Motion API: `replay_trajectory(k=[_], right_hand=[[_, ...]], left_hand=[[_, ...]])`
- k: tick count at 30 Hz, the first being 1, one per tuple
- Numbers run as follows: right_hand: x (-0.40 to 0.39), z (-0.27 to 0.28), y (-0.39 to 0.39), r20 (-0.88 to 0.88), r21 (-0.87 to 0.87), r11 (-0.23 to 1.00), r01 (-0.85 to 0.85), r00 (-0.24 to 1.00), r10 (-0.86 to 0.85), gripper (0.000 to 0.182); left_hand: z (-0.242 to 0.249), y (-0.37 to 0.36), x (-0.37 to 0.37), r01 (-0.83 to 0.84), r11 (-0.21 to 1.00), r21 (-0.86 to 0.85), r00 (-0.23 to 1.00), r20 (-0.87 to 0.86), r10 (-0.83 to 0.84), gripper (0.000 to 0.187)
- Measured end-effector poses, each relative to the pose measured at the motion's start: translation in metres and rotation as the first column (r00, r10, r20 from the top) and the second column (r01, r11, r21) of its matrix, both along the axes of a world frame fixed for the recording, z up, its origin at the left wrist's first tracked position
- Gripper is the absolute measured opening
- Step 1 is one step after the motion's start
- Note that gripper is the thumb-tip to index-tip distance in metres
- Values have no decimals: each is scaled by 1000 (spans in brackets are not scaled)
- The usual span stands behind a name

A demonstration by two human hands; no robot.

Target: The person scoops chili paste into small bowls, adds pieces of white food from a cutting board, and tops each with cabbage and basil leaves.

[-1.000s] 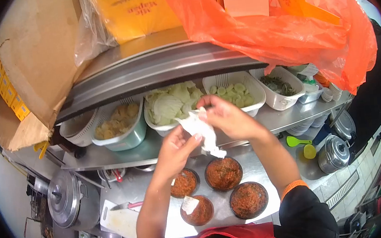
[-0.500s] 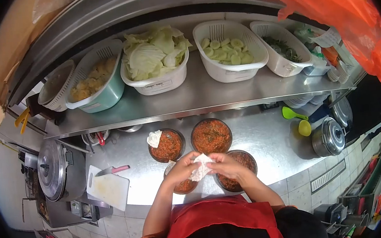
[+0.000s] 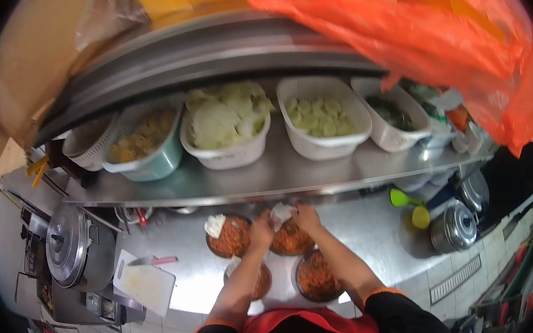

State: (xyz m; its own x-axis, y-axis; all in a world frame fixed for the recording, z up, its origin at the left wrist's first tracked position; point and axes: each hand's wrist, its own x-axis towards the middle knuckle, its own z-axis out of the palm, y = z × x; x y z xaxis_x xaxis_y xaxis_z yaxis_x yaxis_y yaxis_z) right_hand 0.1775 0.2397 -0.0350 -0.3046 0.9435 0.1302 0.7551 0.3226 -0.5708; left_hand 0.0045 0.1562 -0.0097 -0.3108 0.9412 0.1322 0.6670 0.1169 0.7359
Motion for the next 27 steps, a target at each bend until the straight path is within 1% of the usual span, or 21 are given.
replay_trajectory(k=[1, 2, 3, 4, 5, 6, 7, 9, 10, 11, 12, 13, 14, 15, 16, 18, 19, 22, 25, 26, 27], right_hand=[[-1, 14, -5, 136, -69, 997, 36, 990, -26, 30], [-2, 38, -17, 267, -129, 988, 80, 963, -44, 29], [-2, 38, -26, 318, -54, 997, 57, 947, -37, 27], [6, 50, -39, 270, -126, 992, -2, 962, 36, 34], [8, 121, -56, 496, -423, 904, -55, 821, 282, 44], [13, 167, -62, 289, -512, 808, -292, 827, 482, 45], [20, 206, -69, 60, -550, 657, -516, 760, 647, 45], [24, 308, -75, -381, -529, 374, -761, 607, 697, 26], [21, 345, -72, -336, -342, 513, -787, 612, 716, 21], [13, 375, -64, -285, -132, 616, -776, 625, 727, 17], [-4, 403, -53, -198, 98, 780, -618, 756, 624, 11], [-23, 416, -27, -84, 347, 820, -455, 856, 511, 16], [-46, 434, -10, -14, 413, 873, -261, 956, 292, 30], [-66, 453, 9, 266, 265, 940, -214, 953, 143, 44], [-83, 425, 39, 260, 560, 803, -203, 964, 62, 48], [-105, 385, 88, 200, 791, 584, -186, 979, 41, 52], [-109, 384, 102, 168, 787, 586, -191, 981, 93, 53], [-101, 414, 78, -60, 581, 790, -195, 958, 281, 45], [-67, 469, 3, -400, 174, 948, -266, 861, 315, 35], [-55, 473, -10, -512, 28, 952, -305, 814, 275, 33], [-43, 459, -6, -673, -70, 842, -535, 648, 356, 29]], left_hand=[[7, -8, 10, -73, 996, 56, 992, -100, 79, 26], [21, -18, 14, -55, 997, 57, 964, -255, 68, 27], [39, -27, 12, -42, 997, 57, 911, -407, 62, 29], [48, -37, 4, 64, 996, 65, 944, -329, -39, 30], [72, -43, -3, 177, 981, 78, 956, -250, -152, 31], [99, -51, -11, 316, 943, 103, 948, -59, -312, 26], [136, -64, -19, 453, 880, 141, 873, 130, -470, 21], [191, -66, -42, 465, 800, 379, 885, -198, -420, 19], [222, -63, -49, 485, 729, 483, 871, -339, -355, 18], [265, -61, -53, 425, 758, 495, 882, -415, -224, 24], [303, -51, -57, 364, 778, 513, 870, -485, -87, 29], [324, -32, -64, 324, 799, 506, 837, -547, 7, 38], [337, -19, -70, 284, 816, 504, 790, -605, 99, 48], [340, -9, -75, 297, 827, 478, 793, -606, 65, 51], [339, 3, -82, 310, 834, 455, 795, -605, 35, 55], [346, 3, -86, 325, 871, 369, 779, -626, -25, 61], [350, -3, -90, 350, 866, 358, 796, -600, -74, 61], [351, -13, -108, 417, 830, 370, 842, -501, -199, 61], [356, -17, -120, 361, 722, 590, 921, -102, -377, 61], [359, -21, -120, 361, 677, 642, 919, -120, -376, 62], [355, -26, -112, 367, 682, 633, 842, 85, -532, 61]])
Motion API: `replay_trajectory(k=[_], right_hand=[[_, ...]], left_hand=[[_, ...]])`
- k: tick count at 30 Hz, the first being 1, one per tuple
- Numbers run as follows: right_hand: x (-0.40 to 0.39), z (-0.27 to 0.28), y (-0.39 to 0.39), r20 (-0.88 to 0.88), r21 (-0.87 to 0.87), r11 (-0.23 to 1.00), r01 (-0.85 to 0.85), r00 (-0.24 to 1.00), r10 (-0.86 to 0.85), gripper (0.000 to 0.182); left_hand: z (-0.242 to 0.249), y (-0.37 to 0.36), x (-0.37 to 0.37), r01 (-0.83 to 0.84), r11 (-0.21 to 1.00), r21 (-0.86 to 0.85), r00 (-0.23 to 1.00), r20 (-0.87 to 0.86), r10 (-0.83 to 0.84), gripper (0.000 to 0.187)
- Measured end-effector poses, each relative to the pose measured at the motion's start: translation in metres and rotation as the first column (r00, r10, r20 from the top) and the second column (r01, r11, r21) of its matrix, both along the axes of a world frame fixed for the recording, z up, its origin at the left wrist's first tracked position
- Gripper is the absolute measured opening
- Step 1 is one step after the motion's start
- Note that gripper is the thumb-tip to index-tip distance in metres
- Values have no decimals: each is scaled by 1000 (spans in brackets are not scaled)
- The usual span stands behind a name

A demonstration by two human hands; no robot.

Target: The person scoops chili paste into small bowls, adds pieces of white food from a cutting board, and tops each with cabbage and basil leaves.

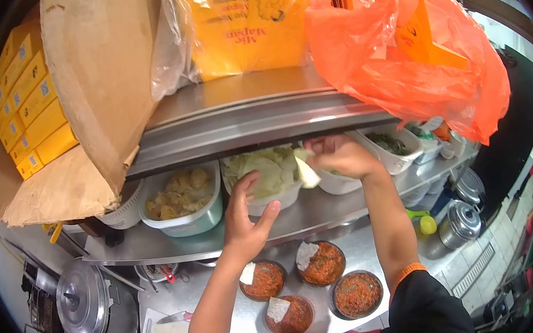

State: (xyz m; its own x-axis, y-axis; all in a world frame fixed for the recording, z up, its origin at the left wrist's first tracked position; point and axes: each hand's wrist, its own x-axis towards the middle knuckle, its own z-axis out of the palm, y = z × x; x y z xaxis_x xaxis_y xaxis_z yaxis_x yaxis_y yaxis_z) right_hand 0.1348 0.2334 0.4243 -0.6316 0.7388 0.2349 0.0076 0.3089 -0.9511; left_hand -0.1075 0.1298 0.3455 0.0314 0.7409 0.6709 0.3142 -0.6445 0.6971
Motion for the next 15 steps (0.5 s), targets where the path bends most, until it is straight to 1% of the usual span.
replay_trajectory(k=[1, 2, 3, 4, 5, 6, 8, 9, 10, 11, 12, 13, 14, 15], right_hand=[[10, -10, -15, -10, -72, 993, -96, 995, 96, 27], [15, -18, -41, -35, -153, 970, -191, 982, 188, 27], [23, -41, -52, 78, -118, 987, -106, 990, 115, 28], [30, -61, -72, 169, -82, 997, -10, 985, 24, 23], [40, -78, -86, 274, -71, 991, 114, 958, -91, 21], [51, -98, -103, 382, -60, 971, 233, 904, -193, 19], [79, -166, -125, 495, 93, 929, 358, 793, -355, 18], [94, -199, -124, 530, 205, 898, 390, 727, -437, 18], [101, -232, -131, 508, 149, 890, 432, 738, -443, 19], [109, -264, -135, 502, 115, 896, 428, 754, -425, 18], [111, -286, -140, 557, -3, 878, 479, 730, -396, 19], [114, -308, -144, 603, -112, 844, 525, 711, -362, 20], [124, -351, -142, 594, -131, 842, 524, 721, -357, 22], [133, -392, -139, 528, -95, 879, 466, 772, -353, 22]], left_hand=[[-8, -7, 13, 179, 978, -103, 970, 186, -158, 60], [-18, -16, 23, 363, 914, -182, 882, 382, -275, 60], [-28, -24, 28, 436, 831, -345, 878, 365, -309, 56], [-49, -26, 37, 584, 714, -386, 794, 454, -405, 46], [-72, -26, 44, 593, 624, -509, 802, 440, -403, 38], [-101, -30, 54, 591, 509, -626, 806, 431, -405, 31], [-156, -41, 81, 624, 446, -642, 781, 537, -319, 26], [-182, -46, 94, 652, 375, -660, 754, 616, -227, 31], [-202, -52, 114, 556, 367, -745, 826, 542, -151, 28], [-239, -56, 132, 435, 487, -758, 900, 381, -210, 28], [-279, -58, 148, 310, 612, -728, 949, 201, -243, 30], [-312, -61, 161, 232, 665, -709, 971, 129, -201, 27], [-337, -62, 171, 150, 723, -675, 987, 58, -151, 26], [-352, -63, 178, 82, 761, -644, 993, -16, -121, 16]])
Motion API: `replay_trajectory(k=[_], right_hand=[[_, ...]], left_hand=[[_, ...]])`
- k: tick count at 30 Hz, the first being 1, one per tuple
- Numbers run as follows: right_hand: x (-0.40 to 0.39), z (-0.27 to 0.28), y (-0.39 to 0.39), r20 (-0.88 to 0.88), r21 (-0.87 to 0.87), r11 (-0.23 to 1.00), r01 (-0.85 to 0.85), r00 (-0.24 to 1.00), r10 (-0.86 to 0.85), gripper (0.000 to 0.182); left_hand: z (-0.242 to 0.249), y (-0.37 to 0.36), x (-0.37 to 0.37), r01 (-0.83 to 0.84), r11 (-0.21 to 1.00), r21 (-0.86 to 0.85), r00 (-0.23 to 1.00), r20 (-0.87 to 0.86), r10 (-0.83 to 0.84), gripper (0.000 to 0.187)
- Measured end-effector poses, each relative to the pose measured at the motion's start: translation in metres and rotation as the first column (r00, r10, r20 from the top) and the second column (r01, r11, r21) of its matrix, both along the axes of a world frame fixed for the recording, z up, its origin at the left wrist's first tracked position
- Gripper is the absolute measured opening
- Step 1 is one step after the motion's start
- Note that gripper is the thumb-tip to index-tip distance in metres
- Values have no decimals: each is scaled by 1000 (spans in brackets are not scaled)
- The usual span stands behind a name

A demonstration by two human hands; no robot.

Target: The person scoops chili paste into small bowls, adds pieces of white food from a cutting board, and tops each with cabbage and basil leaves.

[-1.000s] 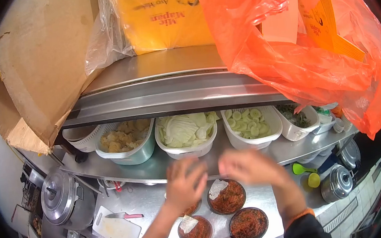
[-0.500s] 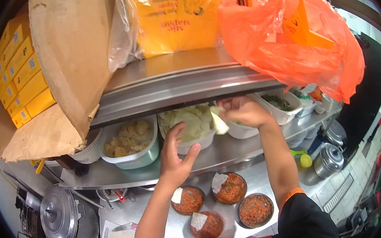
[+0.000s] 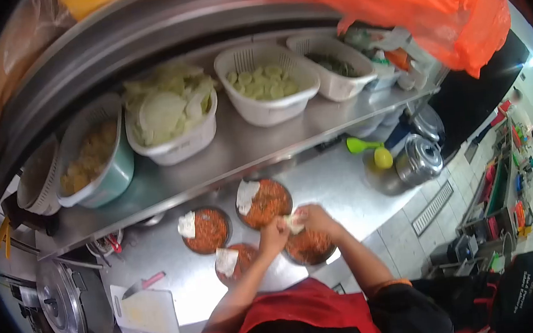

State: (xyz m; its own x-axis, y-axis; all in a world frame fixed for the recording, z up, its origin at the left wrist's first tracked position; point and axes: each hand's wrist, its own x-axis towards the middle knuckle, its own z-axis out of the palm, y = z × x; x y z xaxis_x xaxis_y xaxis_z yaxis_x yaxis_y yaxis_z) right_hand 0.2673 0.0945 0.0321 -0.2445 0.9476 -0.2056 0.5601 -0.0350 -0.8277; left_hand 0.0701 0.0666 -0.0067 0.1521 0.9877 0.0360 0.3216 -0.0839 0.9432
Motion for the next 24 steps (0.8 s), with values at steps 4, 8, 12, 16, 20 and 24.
replay_trajectory(k=[4, 8, 12, 16, 20, 24], right_hand=[[8, -44, 2, 95, -56, 982, -182, 978, 187, 28], [0, -5, -8, 256, 67, 986, -155, 958, 133, 24], [-2, -4, -26, 475, 408, 902, -138, 876, -80, 36], [30, 95, 33, 115, 781, 624, -5, 984, -135, 40], [93, 279, 114, 297, 934, 336, -122, 788, -539, 63], [142, 304, 127, 520, 801, 454, -389, 828, -208, 27]], left_hand=[[11, -16, 17, -132, 976, 175, 983, -106, 151, 27], [9, -22, 17, -158, 981, -112, 985, -82, 149, 43], [-2, -18, 21, -165, 985, -47, 950, -278, 146, 43], [13, -8, 21, -102, 979, 179, 941, -301, 153, 36], [68, 2, 26, 32, 994, 105, 976, -216, -9, 29], [114, 11, 34, 163, 985, 52, 984, -88, -158, 26]])
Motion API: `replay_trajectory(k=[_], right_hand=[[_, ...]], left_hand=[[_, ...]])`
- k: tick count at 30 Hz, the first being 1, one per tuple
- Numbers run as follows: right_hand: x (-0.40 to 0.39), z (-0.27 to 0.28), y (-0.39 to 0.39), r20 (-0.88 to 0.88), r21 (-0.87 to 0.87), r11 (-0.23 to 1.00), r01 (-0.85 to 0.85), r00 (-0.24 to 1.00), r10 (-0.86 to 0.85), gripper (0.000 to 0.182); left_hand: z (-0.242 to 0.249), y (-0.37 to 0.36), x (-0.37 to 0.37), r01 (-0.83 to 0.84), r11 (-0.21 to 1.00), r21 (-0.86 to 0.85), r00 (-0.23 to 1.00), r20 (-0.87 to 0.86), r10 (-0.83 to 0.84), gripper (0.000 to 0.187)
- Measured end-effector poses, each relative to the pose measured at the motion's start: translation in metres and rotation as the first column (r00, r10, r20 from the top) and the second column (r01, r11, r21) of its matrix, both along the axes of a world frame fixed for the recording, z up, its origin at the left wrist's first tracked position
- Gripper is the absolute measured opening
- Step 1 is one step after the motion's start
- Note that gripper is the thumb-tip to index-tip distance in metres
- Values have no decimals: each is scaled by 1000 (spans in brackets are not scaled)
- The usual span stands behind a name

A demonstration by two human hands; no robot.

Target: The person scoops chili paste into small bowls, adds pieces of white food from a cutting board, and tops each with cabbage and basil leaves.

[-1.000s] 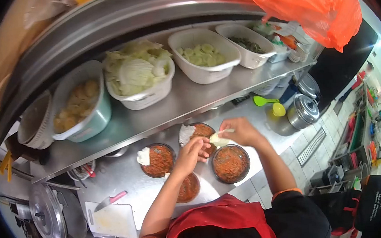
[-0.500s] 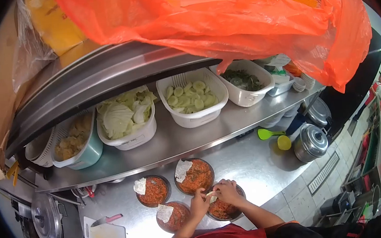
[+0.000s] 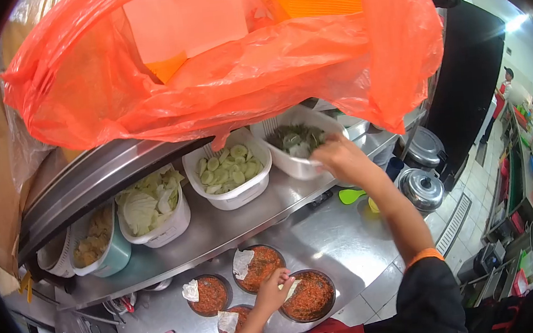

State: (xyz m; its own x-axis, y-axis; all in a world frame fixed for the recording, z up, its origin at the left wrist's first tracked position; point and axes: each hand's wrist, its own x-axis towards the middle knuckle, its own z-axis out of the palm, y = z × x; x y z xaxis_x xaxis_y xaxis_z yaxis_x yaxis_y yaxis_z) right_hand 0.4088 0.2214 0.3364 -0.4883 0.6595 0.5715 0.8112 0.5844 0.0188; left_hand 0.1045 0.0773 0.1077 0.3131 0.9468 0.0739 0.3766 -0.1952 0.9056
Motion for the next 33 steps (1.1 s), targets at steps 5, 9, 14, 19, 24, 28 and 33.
replay_trajectory(k=[5, 9, 14, 19, 24, 28, 33], right_hand=[[14, 37, -180, 42, -132, 991, -16, 999, 22, 20], [3, 8, -299, 48, -250, 950, 185, 983, -179, 20], [-1, -127, -351, 80, -310, 879, 361, 932, -355, 19], [28, -303, -317, -28, -247, 880, 406, 904, -426, 20], [67, -261, -268, -124, -375, 909, 179, 963, -241, 38], [142, -261, -197, -132, -547, 790, 276, 904, -407, 28], [146, -311, -105, 469, -255, 908, 334, 863, -186, 17]], left_hand=[[20, -17, -1, 72, 994, -76, 982, 178, -57, 25], [-15, -27, -2, 228, 967, -114, 944, 271, -190, 21], [-18, -43, 20, 382, 905, -187, 912, 233, -337, 15], [-23, -56, 35, 389, 890, -237, 913, 225, -339, 16], [-29, -28, 84, 311, 935, -168, 948, 120, -294, 17], [-19, 4, 168, 321, 947, -14, 945, -58, -321, 20], [-52, 33, 245, 398, 901, 174, 891, -308, -334, 33]])
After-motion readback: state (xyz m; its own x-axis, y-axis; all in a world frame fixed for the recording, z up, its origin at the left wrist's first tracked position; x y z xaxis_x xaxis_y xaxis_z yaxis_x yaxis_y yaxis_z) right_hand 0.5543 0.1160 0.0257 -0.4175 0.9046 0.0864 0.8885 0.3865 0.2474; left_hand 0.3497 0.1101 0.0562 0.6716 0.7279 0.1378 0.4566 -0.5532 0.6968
